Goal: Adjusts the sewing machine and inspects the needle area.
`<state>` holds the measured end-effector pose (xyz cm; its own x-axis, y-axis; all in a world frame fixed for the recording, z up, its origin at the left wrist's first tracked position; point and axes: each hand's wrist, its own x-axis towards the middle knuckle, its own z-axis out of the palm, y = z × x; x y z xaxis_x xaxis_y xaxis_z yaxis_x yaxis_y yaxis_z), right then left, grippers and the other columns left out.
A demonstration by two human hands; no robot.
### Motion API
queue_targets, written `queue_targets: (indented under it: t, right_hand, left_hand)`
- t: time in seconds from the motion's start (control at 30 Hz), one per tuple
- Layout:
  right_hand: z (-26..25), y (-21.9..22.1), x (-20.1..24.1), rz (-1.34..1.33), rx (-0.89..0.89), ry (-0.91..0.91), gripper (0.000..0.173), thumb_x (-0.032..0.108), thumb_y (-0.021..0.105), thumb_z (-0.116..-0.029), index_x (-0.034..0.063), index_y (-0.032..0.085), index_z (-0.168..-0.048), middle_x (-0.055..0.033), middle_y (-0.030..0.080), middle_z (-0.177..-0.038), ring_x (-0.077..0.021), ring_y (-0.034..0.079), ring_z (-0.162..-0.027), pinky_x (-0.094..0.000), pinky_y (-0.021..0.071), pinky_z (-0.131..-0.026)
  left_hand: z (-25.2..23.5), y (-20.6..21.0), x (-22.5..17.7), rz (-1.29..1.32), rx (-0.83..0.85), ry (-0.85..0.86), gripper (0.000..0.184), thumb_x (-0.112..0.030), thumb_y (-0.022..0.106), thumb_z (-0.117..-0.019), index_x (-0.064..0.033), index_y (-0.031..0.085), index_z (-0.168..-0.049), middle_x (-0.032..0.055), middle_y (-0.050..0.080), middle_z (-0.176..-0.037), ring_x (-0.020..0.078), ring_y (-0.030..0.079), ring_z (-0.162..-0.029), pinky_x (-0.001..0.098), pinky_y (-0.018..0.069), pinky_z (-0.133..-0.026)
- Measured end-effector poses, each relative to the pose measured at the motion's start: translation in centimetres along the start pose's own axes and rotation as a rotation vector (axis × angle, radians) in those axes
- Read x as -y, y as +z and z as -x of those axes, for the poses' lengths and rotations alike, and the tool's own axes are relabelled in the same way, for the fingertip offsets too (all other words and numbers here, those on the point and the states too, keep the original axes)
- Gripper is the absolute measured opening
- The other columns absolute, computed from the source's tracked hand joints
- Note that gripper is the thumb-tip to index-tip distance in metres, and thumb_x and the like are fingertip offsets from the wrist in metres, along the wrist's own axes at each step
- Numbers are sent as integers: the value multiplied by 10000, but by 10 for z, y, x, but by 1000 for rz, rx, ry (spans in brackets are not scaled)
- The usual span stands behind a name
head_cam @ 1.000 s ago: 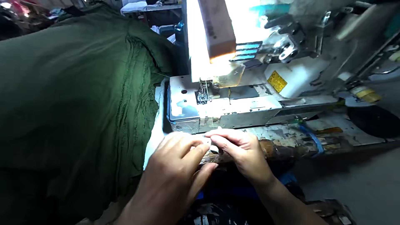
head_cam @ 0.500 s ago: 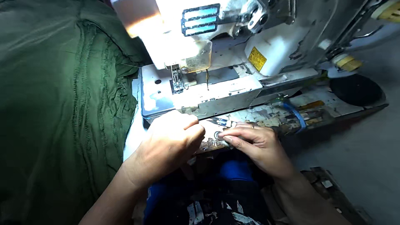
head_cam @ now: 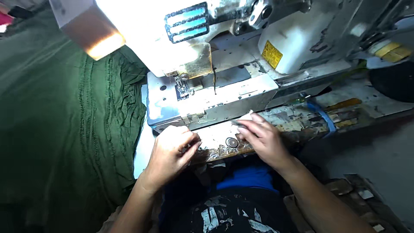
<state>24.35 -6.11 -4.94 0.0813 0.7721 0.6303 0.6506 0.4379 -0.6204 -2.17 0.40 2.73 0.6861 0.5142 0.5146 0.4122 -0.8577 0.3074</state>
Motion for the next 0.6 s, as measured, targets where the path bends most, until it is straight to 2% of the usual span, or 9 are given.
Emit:
queue_targets:
  t: [0.07,0.13,0.17,0.23,0.33,0.4,0.47,0.57,0.6]
  right_hand:
    - [-2,-16,23,-67,-19,-46,306,210,509,-1071,9,689,-1215,-52,669,-855,-30,609,-693,-164,529,-647]
    - [-4,-28,46,15,98,-100,393,290,459,-1093,91,642,-1379,-69,642,-943,-79,592,-763,-200,506,-682]
    - [-6,-28,53,82,147,-113,427,379,442,-1093,150,667,-1375,-74,626,-926,-118,587,-744,-245,497,-637]
    - [-10,-24,59,210,210,-125,485,535,398,-1067,266,746,-1272,-68,615,-845,-169,586,-692,-310,471,-575]
    - [-13,-19,64,360,236,-160,437,554,455,-1025,315,793,-1166,-64,627,-823,-205,619,-693,-346,483,-562]
    - [-17,-17,72,398,247,-174,368,484,524,-994,284,804,-1124,-80,683,-912,-221,656,-727,-364,507,-577]
    - [-22,-13,80,410,248,-196,338,443,562,-973,218,805,-1040,-77,727,-957,-220,675,-698,-372,507,-538]
    - [-30,-1,85,382,253,-248,303,401,580,-961,160,757,-915,-43,716,-878,-189,660,-635,-359,472,-480]
    - [-30,3,83,351,251,-260,305,391,569,-974,161,747,-885,-22,685,-810,-172,635,-611,-345,444,-468]
  left_hand:
    - [1,-2,-3,1,-4,0,181,-224,634,-958,-120,756,-874,-31,682,-791,58,613,-791,248,461,-760]
    - [1,-4,-6,-8,-1,13,179,-226,635,-956,-122,756,-875,-33,675,-786,60,601,-771,248,453,-734]
    - [0,-5,-7,-17,0,25,181,-232,635,-958,-126,758,-878,-37,672,-784,57,596,-761,248,448,-723]
    - [0,-7,-10,-26,-1,44,180,-233,633,-958,-131,760,-882,-44,670,-780,53,585,-752,244,436,-715]
    - [3,-10,-13,-21,-9,55,176,-224,634,-956,-127,758,-876,-44,659,-769,52,570,-742,234,423,-703]
    - [6,-12,-15,-14,-9,63,174,-218,634,-955,-125,757,-873,-45,645,-761,50,559,-735,229,419,-693]
    - [6,-14,-16,-8,-7,77,174,-215,633,-957,-123,755,-874,-41,649,-768,57,568,-746,235,429,-704]
    - [6,-16,-17,-9,-10,90,173,-212,633,-955,-122,760,-880,-39,656,-772,60,579,-750,233,433,-704]
    - [6,-17,-17,-11,-14,87,174,-214,634,-955,-123,762,-879,-40,653,-770,56,574,-750,226,431,-702]
